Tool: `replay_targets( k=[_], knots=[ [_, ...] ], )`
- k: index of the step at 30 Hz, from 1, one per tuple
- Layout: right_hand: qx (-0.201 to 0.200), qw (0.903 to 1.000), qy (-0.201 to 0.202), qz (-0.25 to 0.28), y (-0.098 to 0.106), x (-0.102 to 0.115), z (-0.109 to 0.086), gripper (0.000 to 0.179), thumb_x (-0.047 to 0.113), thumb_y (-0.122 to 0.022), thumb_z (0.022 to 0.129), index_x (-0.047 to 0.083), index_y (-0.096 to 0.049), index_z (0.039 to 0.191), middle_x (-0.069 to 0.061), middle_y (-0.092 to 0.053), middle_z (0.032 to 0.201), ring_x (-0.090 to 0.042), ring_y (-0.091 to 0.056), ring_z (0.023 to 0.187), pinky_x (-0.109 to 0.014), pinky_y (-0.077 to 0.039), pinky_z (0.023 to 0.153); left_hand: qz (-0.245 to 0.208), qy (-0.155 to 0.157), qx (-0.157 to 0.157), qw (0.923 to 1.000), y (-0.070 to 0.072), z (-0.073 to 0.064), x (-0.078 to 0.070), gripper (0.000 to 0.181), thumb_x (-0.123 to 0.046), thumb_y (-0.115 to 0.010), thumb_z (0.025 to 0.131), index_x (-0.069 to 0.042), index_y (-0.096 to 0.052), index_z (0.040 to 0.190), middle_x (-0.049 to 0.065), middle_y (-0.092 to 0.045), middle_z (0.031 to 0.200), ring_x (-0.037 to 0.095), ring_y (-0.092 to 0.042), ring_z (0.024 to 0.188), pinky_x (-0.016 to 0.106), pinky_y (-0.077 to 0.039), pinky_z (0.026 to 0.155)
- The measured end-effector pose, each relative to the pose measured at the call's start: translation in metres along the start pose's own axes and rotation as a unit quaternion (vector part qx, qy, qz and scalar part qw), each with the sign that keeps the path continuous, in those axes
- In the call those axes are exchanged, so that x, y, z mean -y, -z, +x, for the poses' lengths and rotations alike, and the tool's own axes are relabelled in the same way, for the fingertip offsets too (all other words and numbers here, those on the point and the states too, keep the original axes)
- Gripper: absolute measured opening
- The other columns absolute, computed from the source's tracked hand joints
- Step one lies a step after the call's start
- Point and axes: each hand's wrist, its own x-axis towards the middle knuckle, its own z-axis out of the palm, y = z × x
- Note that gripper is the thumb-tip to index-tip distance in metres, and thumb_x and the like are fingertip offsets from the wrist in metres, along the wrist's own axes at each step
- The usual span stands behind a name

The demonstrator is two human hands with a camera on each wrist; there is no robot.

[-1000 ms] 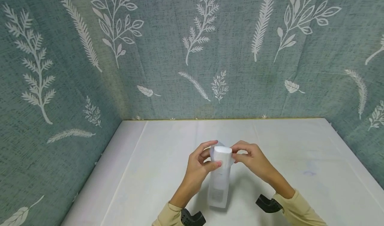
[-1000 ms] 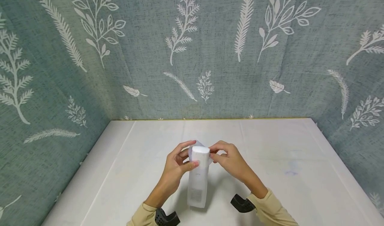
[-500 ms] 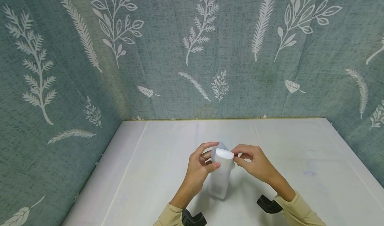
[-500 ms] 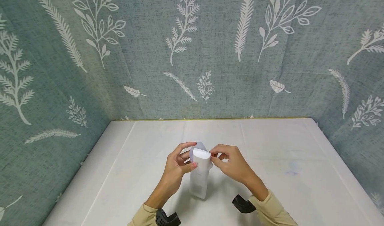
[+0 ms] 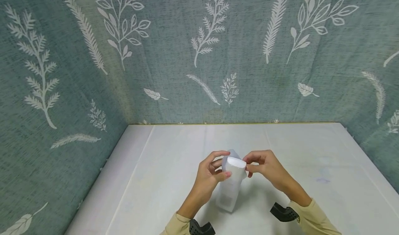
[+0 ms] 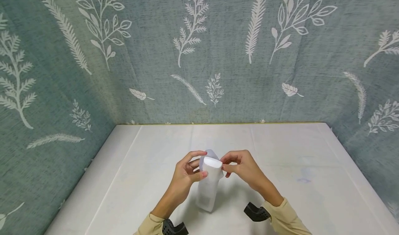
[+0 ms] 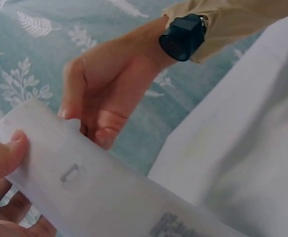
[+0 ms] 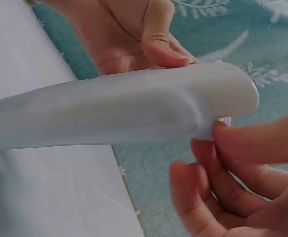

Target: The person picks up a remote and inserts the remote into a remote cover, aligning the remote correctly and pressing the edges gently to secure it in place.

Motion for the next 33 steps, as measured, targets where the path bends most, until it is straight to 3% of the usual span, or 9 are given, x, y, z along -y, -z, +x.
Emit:
replay_targets(
  k=[7,14,18,24,33],
  knots=[
    [-0.018,0.9996,-0.022,0.006,-0.003,0.001,0.001,0.012,0.004,-0.062,0.089,-0.007,-0.064,0.093,-0.006,-0.063,0.086,-0.021,-0.06,0.07,-0.039,-0.057,0.064,0.007,0.009,-0.023,0.9997,0.001,0.0,0.0,0.05,0.016,-0.064,0.077,-0.003,-0.055,0.123,0.018,-0.066,0.112,0.024,-0.061,0.102,0.033,-0.052,0.082],
    [-0.071,0.9971,-0.019,0.02,-0.01,0.004,0.002,0.017,0.009,-0.06,0.093,-0.008,-0.06,0.095,-0.011,-0.058,0.086,-0.025,-0.058,0.077,-0.039,-0.057,0.064,0.034,-0.002,-0.058,0.9978,-0.001,0.001,-0.002,0.05,0.015,-0.066,0.077,-0.008,-0.057,0.121,0.014,-0.068,0.108,0.022,-0.062,0.096,0.032,-0.052,0.077],
    [-0.111,0.9935,-0.024,0.005,-0.015,0.004,0.002,0.017,0.009,-0.061,0.092,-0.008,-0.06,0.096,-0.014,-0.057,0.087,-0.02,-0.058,0.077,-0.037,-0.057,0.063,0.067,-0.007,-0.076,0.9948,-0.007,0.0,-0.004,0.05,0.015,-0.066,0.077,-0.01,-0.058,0.119,0.012,-0.069,0.105,0.021,-0.064,0.09,0.031,-0.053,0.073],
    [-0.147,0.9887,0.024,-0.017,-0.022,0.002,0.001,0.012,0.006,-0.06,0.092,-0.006,-0.061,0.095,-0.012,-0.056,0.095,-0.017,-0.059,0.085,-0.033,-0.057,0.063,0.096,-0.014,-0.103,0.99,-0.019,-0.005,-0.024,0.045,0.017,-0.065,0.075,-0.005,-0.058,0.114,0.014,-0.07,0.1,0.022,-0.063,0.091,0.032,-0.054,0.071],
    [-0.126,0.9863,0.101,-0.034,-0.028,0.003,0.001,0.004,-0.004,-0.057,0.091,-0.001,-0.06,0.092,-0.017,-0.053,0.113,-0.013,-0.057,0.099,-0.03,-0.057,0.072,0.082,-0.027,-0.142,0.9861,-0.015,0.0,-0.003,0.047,0.015,-0.067,0.074,-0.009,-0.058,0.114,0.009,-0.069,0.1,0.021,-0.063,0.089,0.028,-0.055,0.068]
  ],
)
